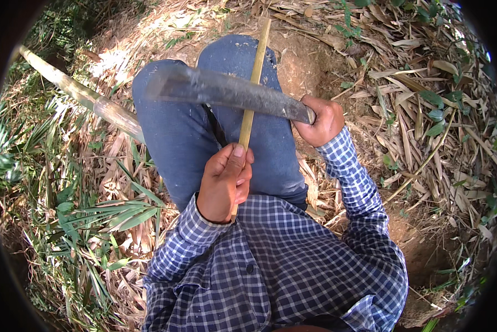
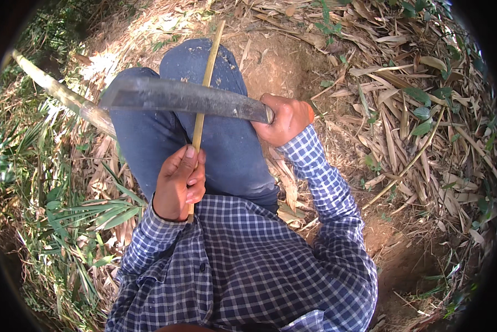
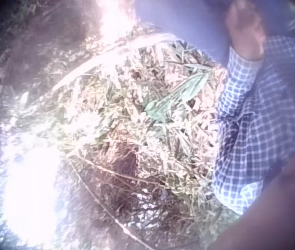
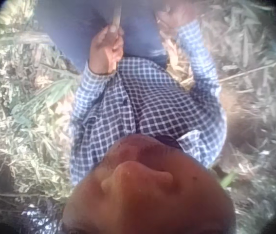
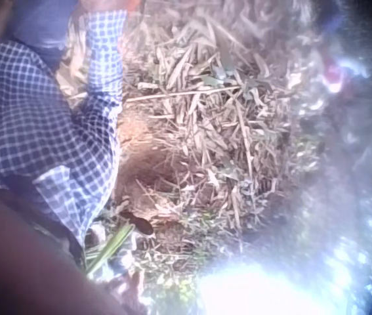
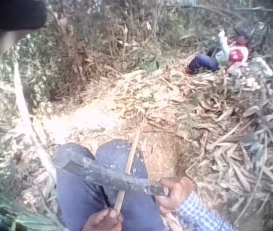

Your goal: The person sits cross-legged on the ground in a bamboo grove and uses a large knife to shave a long, thin strip of bamboo. They hold the bamboo strip against their leg and repeatedly scrape the blade along its length to smooth or thin it.

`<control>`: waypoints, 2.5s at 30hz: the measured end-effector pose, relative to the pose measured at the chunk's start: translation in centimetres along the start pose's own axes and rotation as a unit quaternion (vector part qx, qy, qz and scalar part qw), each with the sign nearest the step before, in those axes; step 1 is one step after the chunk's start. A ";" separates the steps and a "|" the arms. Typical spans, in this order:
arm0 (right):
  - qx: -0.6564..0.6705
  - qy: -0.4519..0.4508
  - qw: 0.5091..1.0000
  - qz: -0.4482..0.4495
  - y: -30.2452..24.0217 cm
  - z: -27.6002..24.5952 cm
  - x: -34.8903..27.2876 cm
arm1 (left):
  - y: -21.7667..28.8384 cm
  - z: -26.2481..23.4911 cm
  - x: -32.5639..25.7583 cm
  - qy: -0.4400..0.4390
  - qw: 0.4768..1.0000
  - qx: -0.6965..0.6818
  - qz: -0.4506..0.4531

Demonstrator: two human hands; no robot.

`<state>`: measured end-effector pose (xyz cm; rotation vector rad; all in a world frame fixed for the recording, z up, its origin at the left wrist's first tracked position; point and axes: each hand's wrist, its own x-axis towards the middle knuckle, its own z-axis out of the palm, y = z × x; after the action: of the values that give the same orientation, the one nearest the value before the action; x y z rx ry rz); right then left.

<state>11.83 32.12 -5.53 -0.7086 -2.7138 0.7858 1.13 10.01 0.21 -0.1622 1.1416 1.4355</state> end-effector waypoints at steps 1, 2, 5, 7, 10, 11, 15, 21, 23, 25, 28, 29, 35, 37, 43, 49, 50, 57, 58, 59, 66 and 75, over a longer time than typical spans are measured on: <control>-0.004 -0.002 1.000 -0.009 -0.2 0.0 0.0 | 0.0 0.0 -0.1 0.002 1.000 -0.010 -0.006; -0.008 -0.005 1.000 -0.018 -0.5 -0.1 -0.1 | 0.1 0.0 -0.1 0.004 1.000 -0.020 -0.011; -0.005 -0.029 0.998 -0.053 -0.7 -0.4 -0.1 | 0.2 -0.2 -0.3 -0.002 0.999 -0.030 -0.029; 0.003 -0.014 0.998 -0.055 -0.5 -0.1 0.2 | 0.3 -0.1 -0.3 0.001 0.999 -0.030 -0.033; -0.015 -0.022 0.999 -0.040 -1.4 -0.3 0.4 | 0.7 0.2 0.1 0.008 0.999 -0.038 -0.023; -0.017 -0.025 0.999 -0.033 -1.8 -0.3 0.1 | 0.6 0.1 0.0 0.005 0.999 -0.044 -0.025; 0.006 -0.035 0.993 -0.113 -2.6 -1.2 0.1 | 0.1 0.0 -0.5 -0.002 0.999 -0.025 -0.026; 0.000 -0.015 0.995 -0.098 -2.9 -0.5 0.1 | 0.6 0.3 -0.3 0.010 0.999 -0.042 -0.027; 0.002 -0.010 0.992 -0.124 -2.8 -0.7 0.0 | 0.2 0.1 -0.4 0.001 0.999 -0.038 -0.019; -0.026 -0.026 0.995 -0.093 -2.1 -0.5 0.2 | 0.1 0.0 -0.5 -0.002 0.999 -0.040 -0.020; 0.007 -0.001 0.998 -0.067 -2.4 -0.3 0.6 | 0.3 0.2 0.0 -0.007 0.998 -0.054 -0.015; 0.007 0.004 0.996 -0.084 -2.5 -0.3 0.6 | 0.3 0.2 -0.2 -0.004 0.999 -0.047 -0.016; -0.024 -0.005 1.000 -0.003 -1.2 0.1 1.0 | 0.4 0.2 -0.6 -0.001 0.999 -0.040 -0.027; -0.005 -0.014 0.999 -0.047 -1.6 -0.2 0.7 | 0.4 0.2 -0.6 -0.002 0.999 -0.041 -0.027; -0.033 -0.018 0.999 0.023 -0.5 0.0 1.6 | 0.2 0.1 -0.9 0.003 0.999 -0.030 -0.028; -0.017 -0.040 0.996 -0.073 -1.2 -0.6 1.2 | -0.1 -0.2 -1.1 0.002 0.999 -0.042 -0.027; -0.026 -0.038 0.997 -0.055 -0.9 -0.6 1.6 | 0.0 -0.1 -1.2 0.005 0.998 -0.045 -0.032; -0.029 -0.036 0.999 -0.016 -0.1 0.1 1.1 | 0.0 -0.2 -1.4 0.000 0.999 -0.039 -0.031; -0.048 -0.041 0.998 -0.023 -0.1 0.1 1.4 | -0.1 -0.2 -1.4 -0.001 0.999 -0.040 -0.031; -0.068 -0.044 0.996 -0.028 0.0 -0.1 1.7 | -0.1 -0.1 -1.4 0.001 0.999 -0.042 -0.031; -0.033 -0.039 0.998 -0.024 -0.1 -0.1 2.0 | 0.0 0.0 -1.6 0.005 0.998 -0.039 -0.041; -0.011 -0.055 0.998 -0.004 -0.4 -0.2 2.3 | -0.2 0.1 -2.3 0.011 0.998 -0.047 -0.042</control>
<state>9.82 33.12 -4.96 -0.6793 -2.8251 0.8161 1.92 8.44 1.71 -0.2903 1.0734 1.4156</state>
